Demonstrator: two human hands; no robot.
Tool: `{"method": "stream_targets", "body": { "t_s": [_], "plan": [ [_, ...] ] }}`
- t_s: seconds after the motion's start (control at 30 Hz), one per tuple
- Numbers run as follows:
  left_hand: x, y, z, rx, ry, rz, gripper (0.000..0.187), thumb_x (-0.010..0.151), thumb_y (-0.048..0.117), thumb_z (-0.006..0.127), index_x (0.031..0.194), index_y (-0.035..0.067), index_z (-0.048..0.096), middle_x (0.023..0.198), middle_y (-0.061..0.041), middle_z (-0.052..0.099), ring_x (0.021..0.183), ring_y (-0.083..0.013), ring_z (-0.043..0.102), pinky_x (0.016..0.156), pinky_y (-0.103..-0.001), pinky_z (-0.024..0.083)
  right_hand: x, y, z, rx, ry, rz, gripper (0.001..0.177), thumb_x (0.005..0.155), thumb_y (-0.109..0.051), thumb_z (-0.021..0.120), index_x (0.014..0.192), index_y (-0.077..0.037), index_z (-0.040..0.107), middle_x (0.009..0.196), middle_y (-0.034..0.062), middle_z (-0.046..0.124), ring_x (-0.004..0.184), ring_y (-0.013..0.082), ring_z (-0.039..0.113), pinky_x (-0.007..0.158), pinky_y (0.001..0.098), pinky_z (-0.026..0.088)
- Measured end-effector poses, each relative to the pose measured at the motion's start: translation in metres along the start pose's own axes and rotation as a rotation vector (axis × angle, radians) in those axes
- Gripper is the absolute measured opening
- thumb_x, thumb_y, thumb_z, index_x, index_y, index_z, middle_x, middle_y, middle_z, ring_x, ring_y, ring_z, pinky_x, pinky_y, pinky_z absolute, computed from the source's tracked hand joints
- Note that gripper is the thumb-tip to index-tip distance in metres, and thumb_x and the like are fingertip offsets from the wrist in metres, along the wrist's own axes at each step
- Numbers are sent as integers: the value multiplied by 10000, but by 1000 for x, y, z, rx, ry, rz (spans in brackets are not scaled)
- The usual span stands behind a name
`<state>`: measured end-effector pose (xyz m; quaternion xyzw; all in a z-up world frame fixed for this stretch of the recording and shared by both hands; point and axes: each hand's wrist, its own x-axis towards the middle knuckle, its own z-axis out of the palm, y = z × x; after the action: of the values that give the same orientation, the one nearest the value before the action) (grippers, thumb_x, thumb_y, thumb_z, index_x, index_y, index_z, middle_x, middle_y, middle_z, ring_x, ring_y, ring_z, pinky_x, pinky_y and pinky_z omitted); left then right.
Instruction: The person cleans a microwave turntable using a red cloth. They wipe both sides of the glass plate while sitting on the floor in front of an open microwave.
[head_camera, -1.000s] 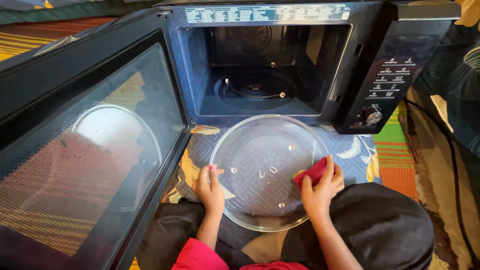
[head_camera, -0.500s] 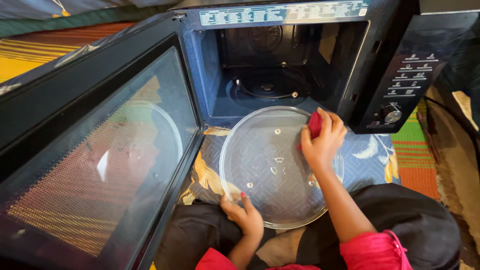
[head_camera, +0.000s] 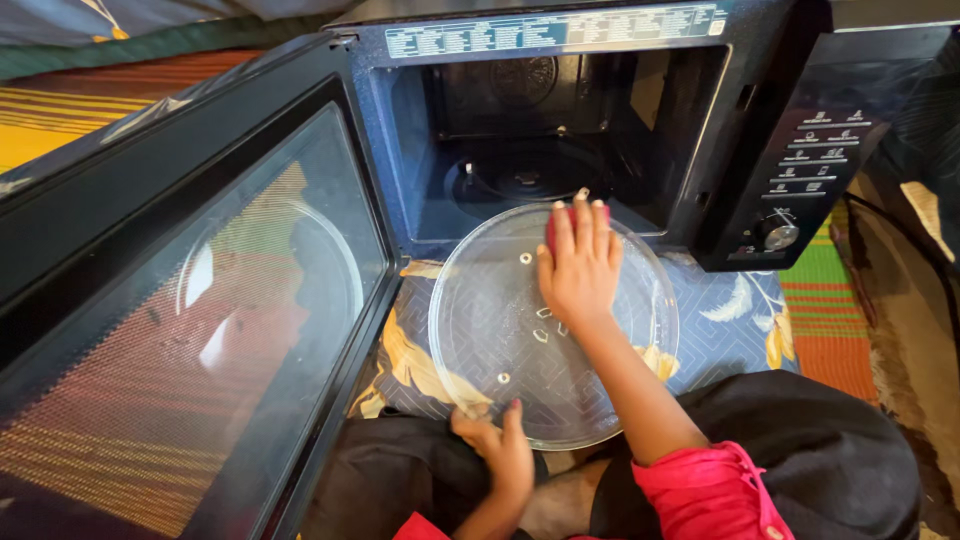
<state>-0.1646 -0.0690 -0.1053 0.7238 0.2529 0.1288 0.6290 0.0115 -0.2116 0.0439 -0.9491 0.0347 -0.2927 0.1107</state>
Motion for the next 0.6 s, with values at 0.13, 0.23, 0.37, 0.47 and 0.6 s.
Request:
{"method": "stream_targets", "body": {
  "t_s": [0.13,0.23,0.37,0.47,0.6],
  "plan": [
    [69,28,-21,-238,-176,-354,535,863,251,725,1202,-73,468,1016,-149,565,839,-249,540,776,-409,484,2,5,-4,66,-42,-54,639,959,-334,621,1515,-51,484,1611,185,415,1518,381,329,1195,524,276],
    [101,68,-48,27,-490,-404,423,887,355,653,1073,-18,580,774,-164,666,699,-251,626,673,-375,503,1,6,-1,41,-76,-63,652,952,-341,613,1512,-34,480,1615,177,409,1523,373,316,1192,523,271],
    [120,115,-68,642,-527,22,406,958,446,594,978,46,659,761,-133,719,741,-290,728,687,-391,533,3,5,-2,32,-81,-62,659,946,-339,609,1512,-27,479,1607,178,414,1523,374,306,1199,521,254],
    [134,126,-57,709,-227,485,260,995,358,610,1041,119,703,931,-114,725,800,-309,713,690,-425,514,1,5,-1,29,-81,-61,655,953,-339,604,1511,-20,480,1612,178,412,1523,373,306,1203,518,246],
    [172,121,-10,244,-403,409,288,947,257,715,1159,67,666,926,-104,747,732,-221,706,663,-346,551,1,3,-2,18,-78,-69,650,952,-338,601,1505,-16,487,1614,171,411,1529,364,309,1206,517,244]
  ]
}}
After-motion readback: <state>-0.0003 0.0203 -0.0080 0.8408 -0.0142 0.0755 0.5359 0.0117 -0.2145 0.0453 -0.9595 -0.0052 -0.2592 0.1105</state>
